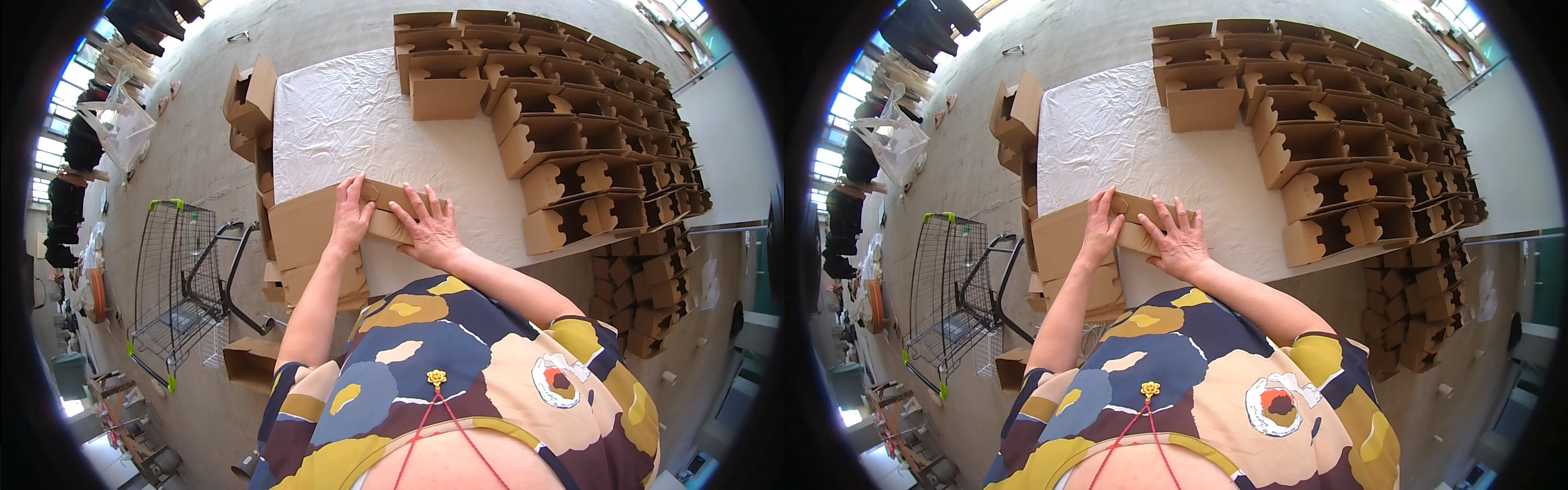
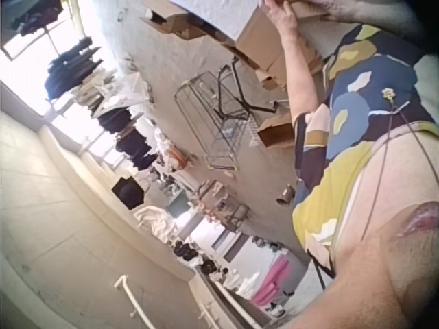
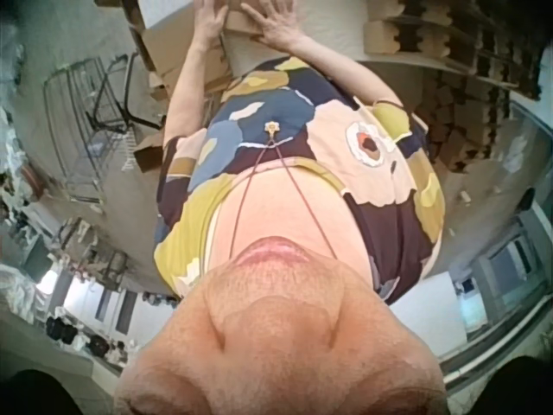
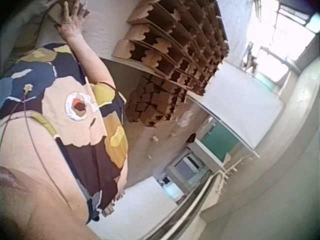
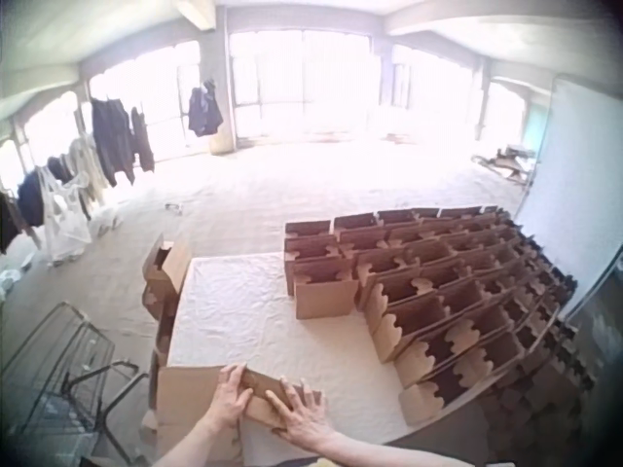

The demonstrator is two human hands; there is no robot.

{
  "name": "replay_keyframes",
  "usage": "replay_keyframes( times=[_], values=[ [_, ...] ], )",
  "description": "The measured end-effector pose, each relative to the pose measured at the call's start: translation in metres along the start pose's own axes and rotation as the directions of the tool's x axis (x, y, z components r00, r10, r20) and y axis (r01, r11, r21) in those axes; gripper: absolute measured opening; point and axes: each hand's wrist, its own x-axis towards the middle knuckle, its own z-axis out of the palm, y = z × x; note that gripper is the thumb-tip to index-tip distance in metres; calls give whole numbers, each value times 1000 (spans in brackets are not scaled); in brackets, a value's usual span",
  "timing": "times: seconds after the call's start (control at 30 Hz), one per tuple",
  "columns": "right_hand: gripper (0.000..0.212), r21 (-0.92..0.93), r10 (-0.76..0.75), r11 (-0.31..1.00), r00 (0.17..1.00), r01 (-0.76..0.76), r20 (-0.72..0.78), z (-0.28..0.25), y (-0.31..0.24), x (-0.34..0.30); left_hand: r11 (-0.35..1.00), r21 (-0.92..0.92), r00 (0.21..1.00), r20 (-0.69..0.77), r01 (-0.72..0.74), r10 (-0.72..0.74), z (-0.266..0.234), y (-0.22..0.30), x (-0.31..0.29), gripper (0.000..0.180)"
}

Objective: The person folds cardboard sheets by hand into three-dimensional boxes and stacks them on a table in a work area.

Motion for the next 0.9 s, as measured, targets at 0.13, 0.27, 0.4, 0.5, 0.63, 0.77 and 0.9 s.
replay_keyframes(
  times=[0.13, 0.27, 0.4, 0.5, 0.63, 0.77, 0.9],
  values=[
    [102, 21, 2, 1000, 998, -3, 68, -7, 0, 1, 1000, 2, 1000, -11, 17, -17, 2, 0, -1, 67],
    [105, 128, 59, 989, 995, -69, 84, -18, 11, 5, 998, -46, 998, -49, 35, -38, 5, 19, -6, 65],
    [105, 63, 14, 998, 1000, -15, 9, -48, 55, 15, 982, -185, 989, -133, 47, -72, 9, 34, -12, 67],
    [103, -36, -6, 999, 998, 4, -59, -72, 106, 35, 975, -212, 981, -165, 66, -103, 12, 29, -22, 65],
    [100, -126, -30, 992, 996, 19, -85, -91, 171, 65, 967, -206, 965, -180, 152, -190, 13, 16, -39, 63],
    [101, -152, -38, 988, 998, 30, -46, -96, 212, 95, 951, -187, 931, -228, 245, -285, 5, 2, -63, 60],
    [103, -185, -13, 983, 999, 20, 38, -98, 233, 121, 892, -255, 855, -278, 373, -437, -8, -16, -96, 58]
  ],
)
